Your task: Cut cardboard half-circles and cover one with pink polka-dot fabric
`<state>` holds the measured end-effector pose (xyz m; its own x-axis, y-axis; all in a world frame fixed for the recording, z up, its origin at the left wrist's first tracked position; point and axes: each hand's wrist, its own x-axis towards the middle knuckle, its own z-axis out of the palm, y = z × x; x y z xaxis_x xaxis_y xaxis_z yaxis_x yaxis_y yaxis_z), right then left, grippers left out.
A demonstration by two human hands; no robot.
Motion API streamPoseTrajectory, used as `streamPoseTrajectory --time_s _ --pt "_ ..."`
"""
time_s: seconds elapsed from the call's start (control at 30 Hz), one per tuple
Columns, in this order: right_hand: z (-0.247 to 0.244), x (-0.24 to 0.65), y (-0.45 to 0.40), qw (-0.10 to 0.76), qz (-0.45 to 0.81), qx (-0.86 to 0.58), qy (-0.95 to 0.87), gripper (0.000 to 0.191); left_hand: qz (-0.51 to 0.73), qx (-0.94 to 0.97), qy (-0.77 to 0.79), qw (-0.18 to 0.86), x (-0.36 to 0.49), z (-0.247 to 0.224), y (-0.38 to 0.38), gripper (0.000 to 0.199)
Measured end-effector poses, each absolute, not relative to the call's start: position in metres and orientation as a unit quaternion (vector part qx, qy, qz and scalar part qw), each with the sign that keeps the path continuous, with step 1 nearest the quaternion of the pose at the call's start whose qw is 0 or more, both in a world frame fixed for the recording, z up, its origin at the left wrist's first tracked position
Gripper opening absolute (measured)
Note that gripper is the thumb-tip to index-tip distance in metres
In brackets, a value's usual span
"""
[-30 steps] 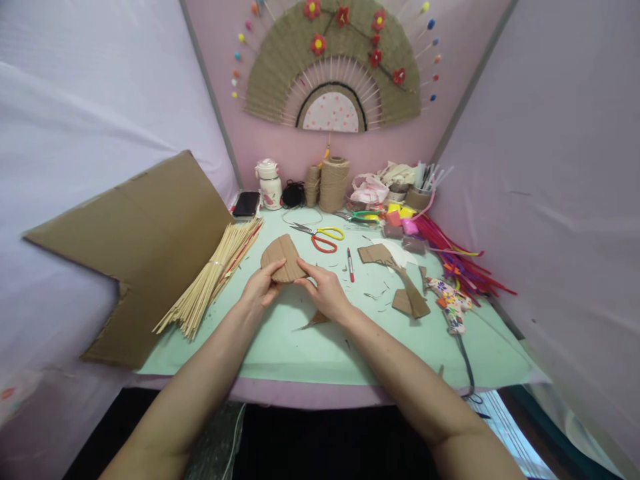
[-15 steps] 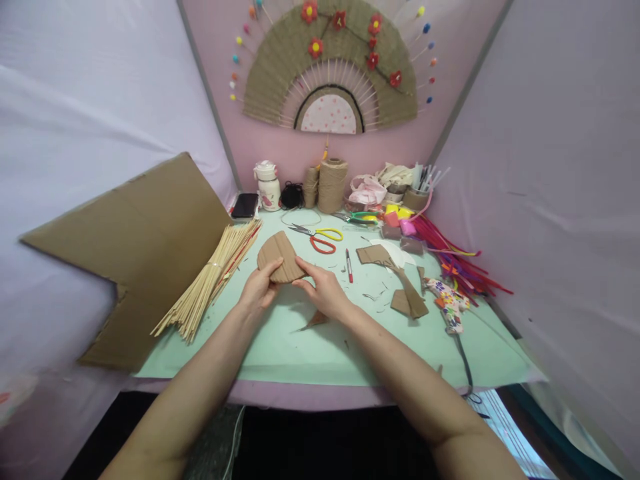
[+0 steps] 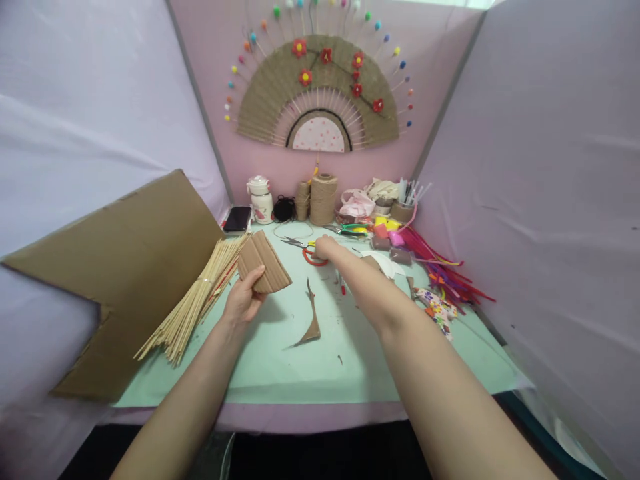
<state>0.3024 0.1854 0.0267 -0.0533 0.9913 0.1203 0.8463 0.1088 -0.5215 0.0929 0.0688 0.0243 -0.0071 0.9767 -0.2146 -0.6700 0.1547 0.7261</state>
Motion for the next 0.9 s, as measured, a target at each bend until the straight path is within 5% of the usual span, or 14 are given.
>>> streamPoseTrajectory --time_s 0.17,0.3,0.43,0.67,0.9 --pt "0.032 0.300 0.192 0.083 0.197 -0.704 -0.677 0.034 0.621 0.200 0.352 0.671 0.091 0.024 0.071 0.039" --pt "0.040 0.299 0.173 0.052 0.207 -0.711 -0.670 0.033 0.627 0.178 0.343 0.676 0.089 0.024 0.072 0.038" --pt "0.046 0.300 0.123 0.100 0.206 -0.710 -0.666 0.028 0.640 0.162 0.330 0.674 0.086 0.025 0.074 0.038" --pt "0.037 0.282 0.004 0.313 0.274 -0.650 -0.636 0.043 0.666 0.158 0.299 0.664 0.086 0.032 0.069 0.035" --pt "0.022 0.266 -0.029 0.325 0.288 -0.620 -0.654 0.054 0.675 0.204 0.284 0.649 0.087 0.034 0.063 0.039"
